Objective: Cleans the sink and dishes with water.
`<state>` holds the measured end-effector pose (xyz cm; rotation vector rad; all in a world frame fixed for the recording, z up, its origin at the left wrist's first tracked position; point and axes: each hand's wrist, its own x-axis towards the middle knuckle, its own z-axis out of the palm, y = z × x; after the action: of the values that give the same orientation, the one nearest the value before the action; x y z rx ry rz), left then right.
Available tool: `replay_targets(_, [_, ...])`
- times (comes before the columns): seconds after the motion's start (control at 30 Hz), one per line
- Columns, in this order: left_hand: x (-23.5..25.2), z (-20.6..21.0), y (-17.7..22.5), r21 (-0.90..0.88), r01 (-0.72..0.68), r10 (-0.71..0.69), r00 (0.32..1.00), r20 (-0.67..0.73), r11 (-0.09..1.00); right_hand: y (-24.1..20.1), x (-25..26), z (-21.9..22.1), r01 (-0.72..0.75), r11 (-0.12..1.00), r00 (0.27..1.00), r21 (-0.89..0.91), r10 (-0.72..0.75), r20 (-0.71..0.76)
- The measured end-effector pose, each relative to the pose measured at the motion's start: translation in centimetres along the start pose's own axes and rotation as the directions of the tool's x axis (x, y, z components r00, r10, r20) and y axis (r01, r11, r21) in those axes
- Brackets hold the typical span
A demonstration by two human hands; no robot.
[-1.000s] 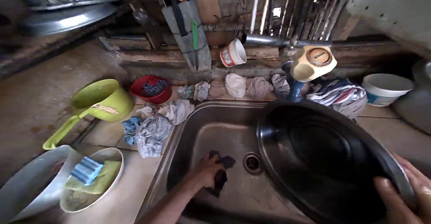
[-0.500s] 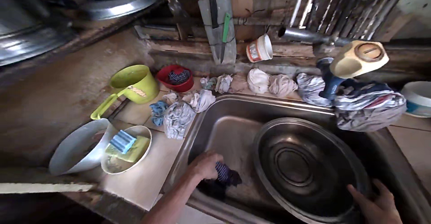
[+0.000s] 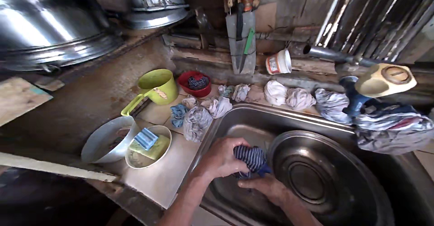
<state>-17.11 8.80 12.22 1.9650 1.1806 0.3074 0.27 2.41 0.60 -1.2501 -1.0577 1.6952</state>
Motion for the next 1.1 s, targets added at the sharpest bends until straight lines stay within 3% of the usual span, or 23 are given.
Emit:
replay_targets(0.07, [-0.2,0.4,-0.9,-0.107,-0.035,0.030,0.998,-0.050,0.994,1.5,0.8,-0.5,-0.153,0.975,0.986,0.161,0.140,0.085])
replay_targets(0.1, [-0.3,0.8,-1.7,-0.159,-0.043,0.035,0.998,-0.054,0.986,2.4,1.1,-0.9,-0.176,0.935,0.981,0.307,0.140,0.135])
replay_targets(0.2, [-0.2,2.5,-4.8,-0.330,0.029,-0.028,1.000,0.009,0.943,3.5,1.4,-1.0,-0.115,0.681,0.985,0.723,-0.015,0.172])
replay_targets(0.27, [-0.1,4.4,-5.8,-0.410,0.140,-0.138,0.990,0.034,0.901,2.5,1.3,-0.2,-0.101,0.624,0.991,0.775,-0.005,0.133])
replay_targets(0.33, [0.3,6.8,-5.5,-0.343,0.251,-0.277,0.960,-0.028,0.905,1.1,1.5,1.3,-0.119,0.700,0.991,0.704,0.132,0.037])
replay_targets(0.4, [1.1,9.4,-4.3,-0.111,0.357,-0.373,0.909,-0.187,0.927,0.4,2.4,3.2,-0.109,0.683,0.949,0.722,0.287,-0.128])
replay_targets(0.47, [2.1,11.1,-3.4,0.072,0.446,-0.406,0.862,-0.303,0.892,0.8,3.0,3.9,-0.067,0.653,0.934,0.755,0.307,-0.182])
replay_targets(0.57, [3.2,11.6,-3.6,0.109,0.498,-0.449,0.842,-0.299,0.860,1.3,3.5,3.7,-0.075,0.656,0.914,0.751,0.347,-0.211])
replay_targets(0.77, [3.8,12.2,-2.4,0.138,0.488,-0.456,0.864,-0.213,0.862,2.4,3.6,3.0,-0.020,0.721,0.859,0.692,0.367,-0.358])
replay_targets(0.87, [3.6,11.7,-2.8,0.056,0.474,-0.451,0.863,-0.227,0.879,1.6,3.0,2.3,-0.120,0.765,0.885,0.633,0.372,-0.281])
replay_targets(0.97, [2.0,8.0,-3.0,-0.064,0.467,-0.467,0.845,-0.260,0.882,-0.5,1.3,1.8,-0.242,0.887,0.957,0.392,0.284,-0.053])
replay_targets(1.03, [-0.2,4.4,-3.1,-0.138,0.406,-0.429,0.837,-0.339,0.903,-2.0,-0.2,1.4,-0.169,0.975,0.982,0.145,0.154,0.105])
replay_targets(1.1, [-3.1,0.8,-3.4,-0.123,0.339,-0.356,0.811,-0.464,0.933,-3.6,-1.7,0.3,-0.021,0.982,0.983,-0.187,0.055,0.175])
